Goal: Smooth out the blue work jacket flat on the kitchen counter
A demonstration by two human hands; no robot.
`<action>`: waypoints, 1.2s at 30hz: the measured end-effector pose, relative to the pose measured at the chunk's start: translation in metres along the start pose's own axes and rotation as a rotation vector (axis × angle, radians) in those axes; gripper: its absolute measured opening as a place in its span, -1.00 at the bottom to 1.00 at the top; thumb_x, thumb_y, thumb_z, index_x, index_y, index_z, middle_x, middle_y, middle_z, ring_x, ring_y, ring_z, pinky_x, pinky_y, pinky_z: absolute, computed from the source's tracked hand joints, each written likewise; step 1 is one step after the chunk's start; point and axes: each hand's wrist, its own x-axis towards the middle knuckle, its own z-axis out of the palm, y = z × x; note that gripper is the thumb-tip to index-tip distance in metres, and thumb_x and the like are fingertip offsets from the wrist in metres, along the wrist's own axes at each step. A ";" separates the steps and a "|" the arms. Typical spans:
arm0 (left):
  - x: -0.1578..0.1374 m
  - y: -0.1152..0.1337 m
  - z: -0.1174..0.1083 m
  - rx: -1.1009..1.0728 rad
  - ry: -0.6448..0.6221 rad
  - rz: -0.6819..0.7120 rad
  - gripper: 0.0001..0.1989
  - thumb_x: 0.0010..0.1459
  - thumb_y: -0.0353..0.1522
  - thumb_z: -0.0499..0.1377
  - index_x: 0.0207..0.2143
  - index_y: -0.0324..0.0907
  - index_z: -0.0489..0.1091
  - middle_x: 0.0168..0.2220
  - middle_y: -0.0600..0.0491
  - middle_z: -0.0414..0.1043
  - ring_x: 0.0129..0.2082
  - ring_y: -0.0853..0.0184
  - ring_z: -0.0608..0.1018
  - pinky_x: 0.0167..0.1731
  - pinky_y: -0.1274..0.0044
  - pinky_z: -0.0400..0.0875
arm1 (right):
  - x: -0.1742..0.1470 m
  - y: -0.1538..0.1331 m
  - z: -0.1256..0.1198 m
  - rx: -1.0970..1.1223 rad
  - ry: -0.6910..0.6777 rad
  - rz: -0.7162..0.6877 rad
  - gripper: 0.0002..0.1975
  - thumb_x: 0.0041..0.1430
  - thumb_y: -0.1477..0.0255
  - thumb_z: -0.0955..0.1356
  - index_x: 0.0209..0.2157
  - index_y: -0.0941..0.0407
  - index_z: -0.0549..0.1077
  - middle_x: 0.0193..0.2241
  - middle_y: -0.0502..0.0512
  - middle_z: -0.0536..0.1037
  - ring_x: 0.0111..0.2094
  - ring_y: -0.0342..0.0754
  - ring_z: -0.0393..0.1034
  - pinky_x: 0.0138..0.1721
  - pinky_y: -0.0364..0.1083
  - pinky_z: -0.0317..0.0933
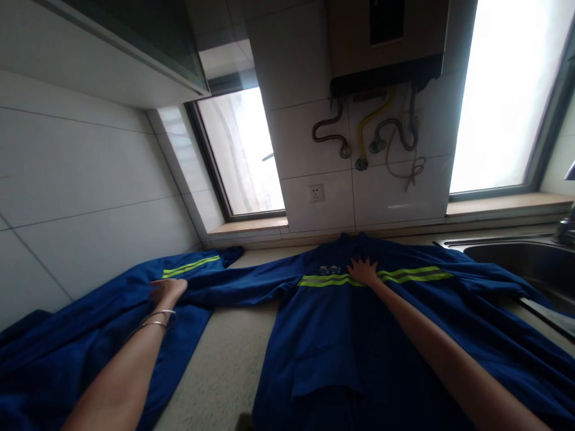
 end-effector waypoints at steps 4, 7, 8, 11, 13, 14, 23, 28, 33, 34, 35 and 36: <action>-0.064 0.029 0.024 0.187 -0.062 0.317 -0.47 0.03 -0.27 0.11 -0.01 -0.47 0.24 0.03 -0.45 0.23 0.05 -0.16 0.32 -0.11 0.19 0.31 | 0.000 0.002 -0.010 0.019 -0.054 -0.034 -0.36 0.23 0.05 0.03 0.27 0.02 0.03 0.28 0.24 -0.05 0.24 0.47 -0.30 0.02 0.50 -0.40; -0.125 0.053 0.020 0.249 -0.163 0.742 -0.64 0.13 -0.20 0.01 -0.23 -0.30 0.41 -0.08 -0.30 0.37 0.01 -0.05 0.39 -0.11 0.25 0.32 | -0.008 0.008 -0.023 0.042 -0.093 -0.096 -0.43 0.22 0.11 0.11 0.23 -0.06 0.12 0.28 0.17 -0.03 0.24 0.39 -0.19 0.06 0.44 -0.26; -0.146 0.058 0.015 0.236 -0.277 0.780 -0.62 0.16 -0.17 -0.03 -0.34 -0.27 0.43 -0.19 -0.25 0.44 -0.10 0.00 0.47 -0.17 0.28 0.36 | -0.014 0.011 -0.028 0.047 -0.094 -0.118 -0.45 0.22 0.13 0.13 0.22 -0.07 0.13 0.29 0.15 -0.05 0.24 0.36 -0.17 0.08 0.40 -0.22; -0.199 0.054 -0.006 0.154 -0.724 0.725 -0.43 0.18 -0.04 -0.13 -0.64 -0.22 0.36 -0.61 -0.10 0.41 -0.56 0.16 0.52 -0.46 0.38 0.40 | -0.043 0.020 -0.037 0.048 -0.084 -0.179 -0.45 0.24 0.12 0.11 0.24 -0.07 0.11 0.29 0.18 -0.06 0.22 0.33 -0.07 0.09 0.34 -0.16; -0.227 0.040 -0.022 0.109 -0.989 0.683 -0.36 0.14 0.05 -0.11 -0.74 -0.22 0.30 -0.74 -0.07 0.32 -0.73 0.23 0.43 -0.61 0.43 0.34 | -0.070 0.024 -0.039 0.042 -0.093 -0.208 -0.41 0.23 0.03 0.08 0.24 -0.09 0.09 0.27 0.22 0.01 0.18 0.36 0.01 0.09 0.35 -0.15; -0.240 0.031 -0.029 0.112 -1.140 0.658 -0.35 0.11 0.08 -0.09 -0.76 -0.22 0.29 -0.76 -0.08 0.31 -0.77 0.24 0.40 -0.67 0.45 0.30 | -0.083 0.026 -0.039 0.038 -0.101 -0.217 -0.37 0.21 -0.02 0.07 0.25 -0.10 0.08 0.26 0.24 0.04 0.17 0.39 0.02 0.08 0.36 -0.16; -0.303 -0.022 -0.054 -0.544 -1.532 0.503 -0.70 -0.06 -0.18 0.26 -0.35 -0.23 0.46 -0.45 0.01 0.53 -0.47 0.28 0.55 -0.47 0.52 0.43 | -0.143 0.029 -0.026 -0.027 -0.212 -0.214 -0.17 0.06 -0.23 -0.01 0.29 -0.13 -0.13 0.33 0.14 -0.27 0.26 0.47 -0.39 0.10 0.44 -0.49; -0.329 -0.035 -0.062 -0.941 -1.428 -0.033 -0.67 -0.08 -0.16 0.29 -0.28 -0.13 0.44 -0.37 0.06 0.53 -0.36 0.27 0.57 -0.35 0.48 0.47 | -0.147 0.031 -0.026 0.005 -0.210 -0.227 -0.17 0.06 -0.23 -0.04 0.29 -0.15 -0.17 0.33 0.15 -0.32 0.27 0.45 -0.45 0.10 0.46 -0.47; -0.367 -0.060 -0.083 -0.852 -1.595 -0.200 -0.61 -0.26 -0.21 0.39 -0.34 -0.15 0.45 -0.34 -0.03 0.54 -0.26 0.14 0.58 -0.19 0.38 0.47 | -0.151 0.033 -0.029 0.025 -0.221 -0.231 -0.17 0.07 -0.23 -0.05 0.30 -0.14 -0.17 0.33 0.13 -0.33 0.27 0.42 -0.48 0.11 0.45 -0.48; -0.372 -0.068 -0.086 -0.840 -1.628 -0.173 -0.60 -0.30 -0.25 0.41 -0.35 -0.16 0.45 -0.33 -0.04 0.54 -0.23 0.13 0.58 -0.15 0.38 0.45 | -0.151 0.033 -0.029 0.028 -0.213 -0.233 -0.17 0.07 -0.23 -0.05 0.29 -0.14 -0.16 0.33 0.13 -0.32 0.27 0.42 -0.48 0.11 0.45 -0.48; -0.376 -0.075 -0.088 -0.834 -1.649 -0.157 -0.60 -0.32 -0.29 0.41 -0.34 -0.15 0.44 -0.33 -0.03 0.54 -0.21 0.12 0.57 -0.11 0.38 0.44 | -0.151 0.033 -0.028 0.031 -0.205 -0.236 -0.17 0.07 -0.23 -0.05 0.29 -0.15 -0.16 0.33 0.13 -0.31 0.27 0.43 -0.47 0.11 0.45 -0.48; -0.379 -0.083 -0.089 -0.815 -1.657 -0.161 -0.60 -0.31 -0.31 0.40 -0.32 -0.14 0.43 -0.32 -0.02 0.53 -0.20 0.13 0.57 -0.11 0.37 0.44 | -0.151 0.033 -0.028 0.033 -0.197 -0.237 -0.17 0.07 -0.23 -0.05 0.29 -0.15 -0.16 0.33 0.13 -0.31 0.27 0.43 -0.46 0.10 0.46 -0.48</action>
